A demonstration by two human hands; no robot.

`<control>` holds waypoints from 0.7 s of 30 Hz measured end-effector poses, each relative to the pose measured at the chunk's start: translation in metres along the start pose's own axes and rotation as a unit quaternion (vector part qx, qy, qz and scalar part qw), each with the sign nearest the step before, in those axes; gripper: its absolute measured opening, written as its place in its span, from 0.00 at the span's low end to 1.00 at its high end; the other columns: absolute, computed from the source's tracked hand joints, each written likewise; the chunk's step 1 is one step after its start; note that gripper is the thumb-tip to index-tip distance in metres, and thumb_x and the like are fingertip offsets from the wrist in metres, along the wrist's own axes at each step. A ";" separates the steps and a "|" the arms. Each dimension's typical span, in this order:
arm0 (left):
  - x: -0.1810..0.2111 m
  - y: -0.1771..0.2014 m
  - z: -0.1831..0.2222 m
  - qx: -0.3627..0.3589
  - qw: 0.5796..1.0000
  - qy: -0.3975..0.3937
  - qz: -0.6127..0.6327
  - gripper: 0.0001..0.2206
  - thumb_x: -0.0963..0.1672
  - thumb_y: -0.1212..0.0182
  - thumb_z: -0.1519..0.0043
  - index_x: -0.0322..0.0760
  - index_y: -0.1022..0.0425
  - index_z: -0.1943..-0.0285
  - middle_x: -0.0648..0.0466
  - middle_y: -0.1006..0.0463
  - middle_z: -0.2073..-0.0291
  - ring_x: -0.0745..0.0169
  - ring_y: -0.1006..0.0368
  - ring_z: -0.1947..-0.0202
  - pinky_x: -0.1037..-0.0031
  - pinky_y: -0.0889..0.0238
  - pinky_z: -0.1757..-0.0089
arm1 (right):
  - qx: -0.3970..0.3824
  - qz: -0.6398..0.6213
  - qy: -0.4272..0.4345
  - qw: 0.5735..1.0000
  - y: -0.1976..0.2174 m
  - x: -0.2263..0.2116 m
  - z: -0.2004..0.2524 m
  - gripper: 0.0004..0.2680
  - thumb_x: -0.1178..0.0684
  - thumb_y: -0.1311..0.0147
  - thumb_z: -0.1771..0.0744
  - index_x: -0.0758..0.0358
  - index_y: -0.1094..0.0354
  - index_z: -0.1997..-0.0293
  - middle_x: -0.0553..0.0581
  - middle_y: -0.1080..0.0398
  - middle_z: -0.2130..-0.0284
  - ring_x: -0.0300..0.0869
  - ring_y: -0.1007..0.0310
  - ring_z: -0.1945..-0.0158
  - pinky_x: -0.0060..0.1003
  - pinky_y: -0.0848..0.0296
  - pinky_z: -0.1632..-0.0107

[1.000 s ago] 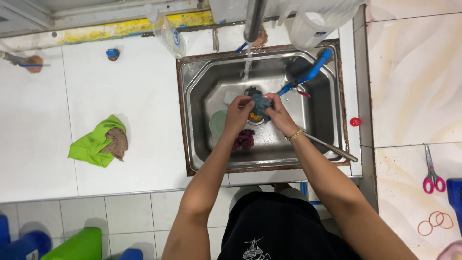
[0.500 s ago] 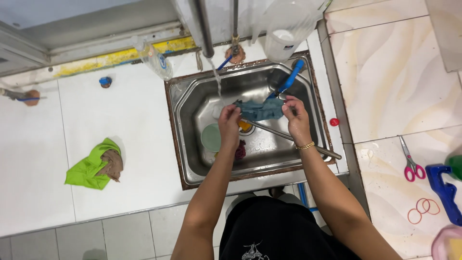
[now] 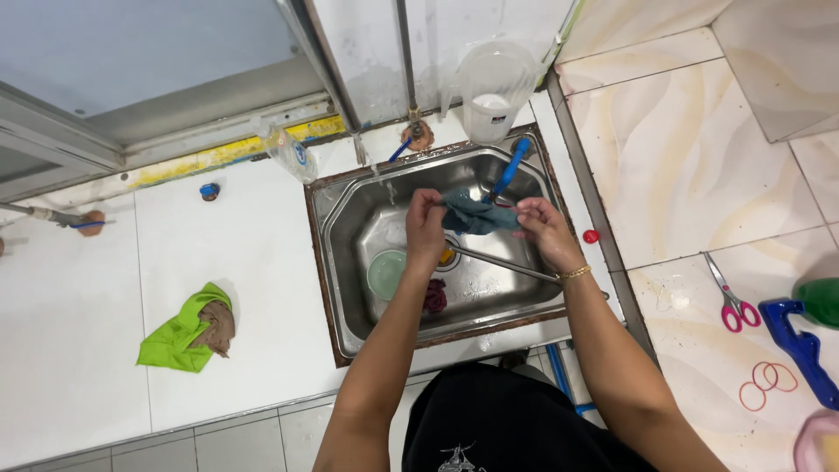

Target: Cleaning a stainless steel sink and the surrounding tiled area using a cloth and water.

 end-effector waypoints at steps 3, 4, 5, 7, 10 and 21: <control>0.029 -0.005 0.004 -0.029 0.998 -0.002 0.048 0.11 0.36 0.49 0.43 0.42 0.32 0.55 0.58 0.29 0.66 0.69 0.30 0.60 0.73 0.32 0.54 | -0.098 -0.102 -0.026 0.990 -0.019 -0.033 0.021 0.16 0.63 0.47 0.34 0.61 0.37 0.39 0.57 0.26 0.54 0.37 0.26 0.57 0.40 0.20 0.52; 0.034 -0.006 0.003 -0.043 0.999 -0.018 0.023 0.11 0.36 0.48 0.44 0.42 0.25 0.58 0.56 0.25 0.69 0.70 0.29 0.63 0.74 0.32 0.57 | -0.127 -0.044 -0.020 0.991 -0.024 -0.037 0.022 0.19 0.65 0.45 0.35 0.60 0.37 0.36 0.58 0.26 0.51 0.37 0.26 0.54 0.37 0.22 0.51; 0.039 -0.007 0.001 -0.057 0.998 -0.033 -0.002 0.13 0.35 0.48 0.45 0.41 0.18 0.60 0.54 0.22 0.72 0.70 0.28 0.66 0.75 0.32 0.60 | -0.154 0.013 -0.014 0.988 -0.030 -0.041 0.022 0.22 0.66 0.44 0.36 0.60 0.37 0.34 0.59 0.27 0.48 0.38 0.26 0.51 0.35 0.24 0.51; 0.057 -0.013 0.009 -0.075 0.997 -0.027 -0.010 0.12 0.37 0.43 0.45 0.43 0.16 0.60 0.55 0.20 0.72 0.72 0.27 0.67 0.77 0.32 0.61 | -0.179 0.119 0.021 0.976 -0.048 -0.053 0.022 0.25 0.54 0.38 0.37 0.56 0.40 0.30 0.61 0.31 0.42 0.47 0.32 0.41 0.51 0.33 0.42; 0.067 -0.015 0.012 -0.082 0.995 -0.037 -0.035 0.08 0.40 0.35 0.43 0.45 0.14 0.58 0.55 0.17 0.70 0.73 0.25 0.68 0.78 0.30 0.63 | -0.199 0.224 0.180 0.937 -0.070 -0.060 0.009 0.18 0.50 0.34 0.35 0.56 0.33 0.41 0.63 0.29 0.43 0.56 0.32 0.38 0.57 0.35 0.39; 0.079 0.029 0.005 0.101 0.984 -0.142 -0.028 0.07 0.39 0.38 0.36 0.36 0.17 0.52 0.54 0.22 0.73 0.73 0.33 0.71 0.77 0.35 0.66 | -0.181 0.324 0.302 0.878 -0.113 -0.115 -0.014 0.06 0.55 0.39 0.32 0.62 0.23 0.54 0.63 0.24 0.66 0.57 0.22 0.57 0.46 0.26 0.54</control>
Point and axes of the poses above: each hand's wrist, its own z-axis away from the middle knuckle, its own y-axis out of the back of the hand, x = y × z, the point moved 5 cm from there along -z, towards the middle knuckle
